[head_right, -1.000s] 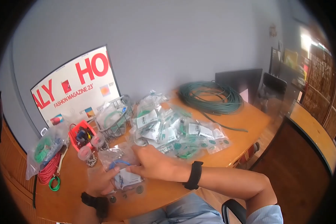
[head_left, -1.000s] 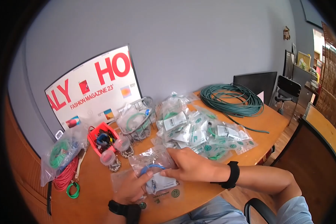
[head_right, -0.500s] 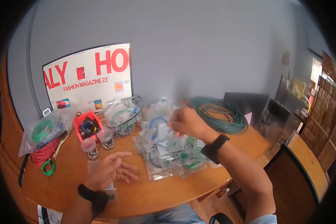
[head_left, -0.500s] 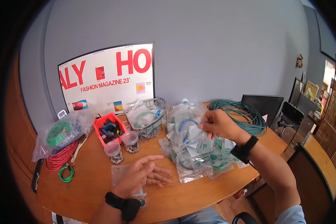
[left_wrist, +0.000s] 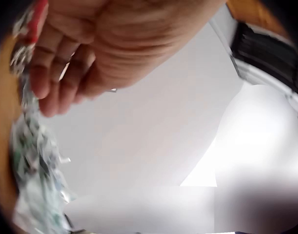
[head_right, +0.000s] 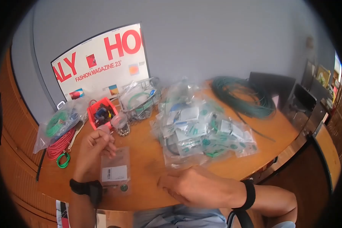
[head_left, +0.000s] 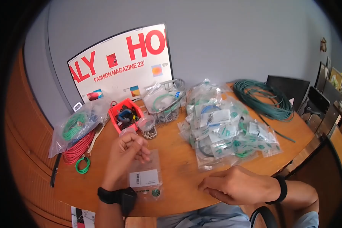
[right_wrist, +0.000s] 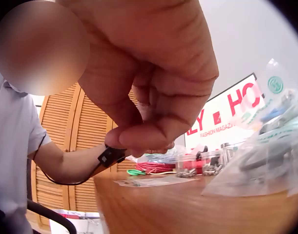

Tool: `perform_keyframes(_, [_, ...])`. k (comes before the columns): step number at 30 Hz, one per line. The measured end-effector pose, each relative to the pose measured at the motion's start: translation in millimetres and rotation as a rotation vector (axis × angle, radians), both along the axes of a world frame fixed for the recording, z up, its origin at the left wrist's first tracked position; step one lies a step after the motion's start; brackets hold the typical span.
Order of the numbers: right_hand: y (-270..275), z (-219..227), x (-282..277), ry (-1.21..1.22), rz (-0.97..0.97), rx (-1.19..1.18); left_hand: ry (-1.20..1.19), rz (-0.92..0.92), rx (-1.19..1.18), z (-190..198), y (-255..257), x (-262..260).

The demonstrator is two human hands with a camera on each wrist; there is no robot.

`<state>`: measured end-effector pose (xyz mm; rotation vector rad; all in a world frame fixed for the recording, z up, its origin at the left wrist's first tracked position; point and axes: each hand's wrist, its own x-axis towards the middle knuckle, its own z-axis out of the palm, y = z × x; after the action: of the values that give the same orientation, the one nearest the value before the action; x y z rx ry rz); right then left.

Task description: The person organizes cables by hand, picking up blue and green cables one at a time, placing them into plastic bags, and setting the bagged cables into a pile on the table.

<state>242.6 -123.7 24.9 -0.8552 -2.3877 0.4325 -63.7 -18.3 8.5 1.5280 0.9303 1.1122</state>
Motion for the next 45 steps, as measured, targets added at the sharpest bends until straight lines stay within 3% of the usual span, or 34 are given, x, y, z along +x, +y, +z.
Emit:
perform_keyframes(1, [-2.3,-0.6,-2.7,-0.057,0.039,-0.099,0.249,-0.042,0.036,3.0,2.2,-11.6])
perform_keyframes(2, [2.7,-4.0,-3.9,-0.04,0.045,-0.099,0.267,-0.037,0.034,5.4,-5.9,-15.9])
perform_keyframes(4, [18.7,-11.4,-4.3,0.018,0.039,-0.079,1.109,0.115,0.429,15.7,-33.3,-20.1])
perform_keyframes(5, [23.4,-12.2,-4.0,0.033,0.039,-0.073,1.168,0.048,0.322,7.6,-34.1,-29.3])
perform_keyframes(8, [33.0,-12.7,-5.7,0.041,0.033,-0.234,1.201,-0.09,0.514,-13.9,-51.1,-45.6])
perform_keyframes(10, [36.0,-11.9,-8.3,-0.046,-0.004,-0.402,1.282,-0.049,0.417,-20.3,-68.6,-47.8])
perform_keyframes(14, [39.7,-13.2,-16.8,-0.125,0.036,-0.476,1.145,0.055,0.453,-28.2,-77.3,-61.7])
perform_keyframes(16, [39.3,-6.8,-23.1,-0.131,0.028,-0.522,1.009,0.249,0.449,-21.9,-69.7,-78.7])
perform_keyframes(18, [40.2,-13.1,-24.1,-0.117,0.048,-0.548,1.146,0.518,0.352,7.7,-59.5,-105.5])
perform_keyframes(20, [41.1,-19.7,-21.9,-0.108,0.046,-0.565,1.154,0.692,0.487,-1.9,-36.5,-161.7])
perform_keyframes(22, [41.5,-20.5,-18.3,-0.097,0.028,-0.584,1.206,0.634,0.372,-5.3,-31.9,-194.7])
perform_keyframes(23, [40.8,-19.9,-16.1,-0.096,0.04,-0.581,1.253,0.569,0.245,-8.7,-30.8,-199.8])
perform_keyframes(26, [36.7,-17.9,-11.0,-0.085,0.061,-0.563,1.343,0.6,0.203,-23.7,-30.4,-194.3])
perform_keyframes(29, [32.6,-17.2,-6.8,-0.078,0.079,-0.539,1.261,0.605,0.308,-47.9,-20.8,-225.7])
perform_keyframes(32, [29.9,-21.6,-1.1,-0.13,0.07,-0.433,1.278,0.669,0.36,-28.3,-23.3,-209.7])
perform_keyframes(34, [27.4,-25.7,-5.6,-0.19,0.068,-0.342,0.909,0.568,0.137,3.0,-35.1,-181.8])
perform_keyframes(36, [22.4,-22.6,-16.4,-0.059,-0.008,-0.204,0.412,0.243,0.039,27.8,-56.9,-117.9])
perform_keyframes(37, [22.6,-23.4,-24.6,-0.061,-0.006,-0.208,0.288,0.071,-0.032,33.5,-65.8,-87.9])
perform_keyframes(38, [23.4,-25.1,-34.2,0.088,0.051,-0.136,0.159,-0.098,-0.096,35.9,-74.0,-59.7])
perform_keyframes(39, [23.4,-25.4,-39.9,0.235,0.109,-0.057,0.117,-0.198,-0.193,35.7,-83.1,-32.7])
perform_keyframes(40, [20.3,-24.3,-42.0,0.231,0.11,-0.046,0.075,-0.299,-0.286,32.8,-89.2,-9.5])
perform_keyframes(42, [10.6,-18.1,-42.8,0.348,0.095,-0.563,0.092,-0.508,-0.246,12.3,-89.0,20.2])
perform_keyframes(43, [7.9,-8.7,-36.8,0.24,0.007,-0.575,0.086,-0.509,-0.241,8.3,-90.7,31.3])
perform_keyframes(45, [9.7,-21.6,-20.5,0.31,0.0,-0.638,0.031,-0.465,-0.241,-0.7,-96.4,45.0])
